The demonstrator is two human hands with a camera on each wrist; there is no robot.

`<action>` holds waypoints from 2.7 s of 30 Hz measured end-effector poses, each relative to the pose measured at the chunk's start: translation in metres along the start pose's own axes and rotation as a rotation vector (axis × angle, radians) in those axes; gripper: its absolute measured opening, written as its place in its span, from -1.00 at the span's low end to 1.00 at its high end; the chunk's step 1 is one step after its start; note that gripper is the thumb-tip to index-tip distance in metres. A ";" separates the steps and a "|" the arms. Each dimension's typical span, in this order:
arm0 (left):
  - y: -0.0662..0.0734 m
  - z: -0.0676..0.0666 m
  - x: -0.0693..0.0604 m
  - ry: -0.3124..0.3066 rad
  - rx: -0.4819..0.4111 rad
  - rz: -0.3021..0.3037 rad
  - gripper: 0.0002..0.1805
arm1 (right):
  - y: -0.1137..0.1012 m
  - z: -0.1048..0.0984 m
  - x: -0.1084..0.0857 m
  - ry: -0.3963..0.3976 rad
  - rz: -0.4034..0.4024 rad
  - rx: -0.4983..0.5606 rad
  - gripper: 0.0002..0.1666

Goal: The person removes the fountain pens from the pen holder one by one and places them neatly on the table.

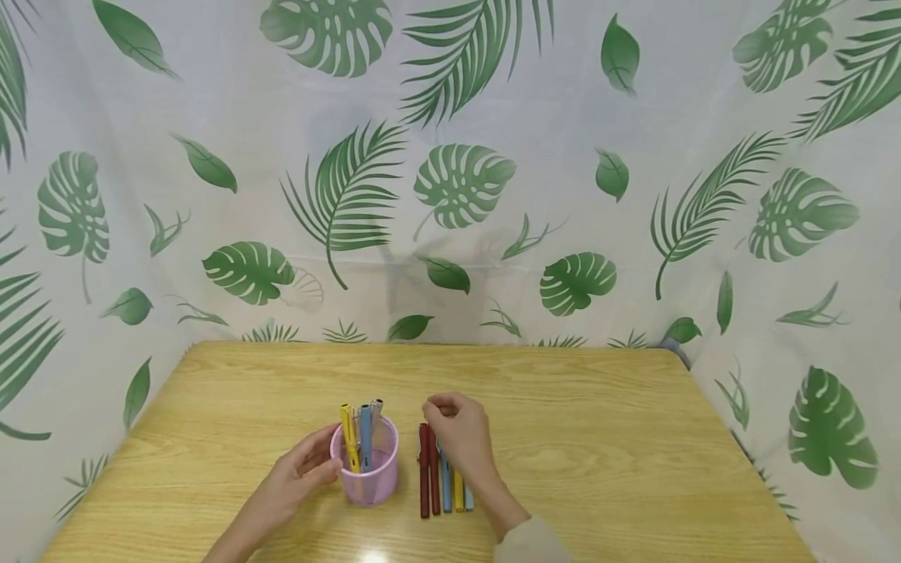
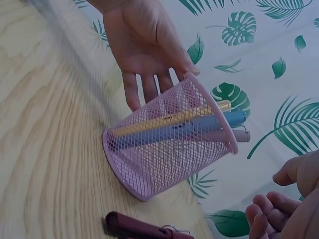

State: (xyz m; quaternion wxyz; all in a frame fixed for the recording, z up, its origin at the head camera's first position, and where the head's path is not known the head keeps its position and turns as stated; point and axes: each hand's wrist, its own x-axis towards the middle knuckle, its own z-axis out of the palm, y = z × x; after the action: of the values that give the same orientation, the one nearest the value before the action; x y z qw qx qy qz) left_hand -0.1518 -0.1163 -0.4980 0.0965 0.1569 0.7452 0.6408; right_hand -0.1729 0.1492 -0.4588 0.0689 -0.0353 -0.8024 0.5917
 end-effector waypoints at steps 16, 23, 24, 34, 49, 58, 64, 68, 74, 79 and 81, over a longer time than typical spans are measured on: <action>0.001 0.000 -0.001 -0.001 0.003 0.003 -0.35 | -0.007 0.030 0.004 -0.060 -0.091 -0.047 -0.73; 0.000 0.000 0.000 -0.006 0.007 0.003 -0.35 | -0.004 0.040 0.006 -0.104 -0.096 -0.010 -0.70; 0.000 0.000 0.000 -0.007 0.009 -0.001 -0.34 | -0.004 0.041 0.005 -0.111 -0.094 -0.002 -0.69; 0.002 -0.001 -0.001 -0.010 0.013 -0.018 -0.34 | -0.005 0.048 0.005 -0.163 -0.077 0.027 -0.61; 0.003 -0.001 -0.001 -0.012 0.030 -0.011 -0.34 | -0.002 0.054 0.007 -0.229 -0.083 0.003 -0.66; 0.003 -0.001 -0.002 -0.009 0.007 -0.024 -0.33 | -0.001 0.056 0.007 -0.253 -0.110 0.009 -0.75; 0.003 -0.001 -0.002 -0.021 -0.009 -0.023 -0.34 | -0.004 0.053 0.006 -0.234 -0.101 0.026 -0.73; 0.002 -0.001 -0.002 -0.027 -0.019 -0.009 -0.36 | -0.006 0.052 0.006 -0.208 -0.085 0.027 -0.72; 0.003 -0.001 -0.002 -0.023 -0.009 0.000 -0.37 | -0.009 0.047 0.006 -0.162 -0.058 0.019 -0.73; 0.003 -0.001 -0.002 -0.019 0.005 -0.001 -0.38 | -0.012 0.041 0.006 -0.135 -0.073 0.041 -0.74; 0.003 -0.001 -0.002 -0.016 0.008 -0.001 -0.38 | -0.013 0.038 0.006 -0.132 -0.073 0.046 -0.74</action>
State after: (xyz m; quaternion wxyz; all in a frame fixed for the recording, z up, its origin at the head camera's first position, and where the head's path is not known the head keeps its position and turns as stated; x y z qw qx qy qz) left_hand -0.1497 -0.1172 -0.4949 0.1024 0.1621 0.7470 0.6365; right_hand -0.1842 0.1101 -0.4567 0.0382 0.0345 -0.7922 0.6081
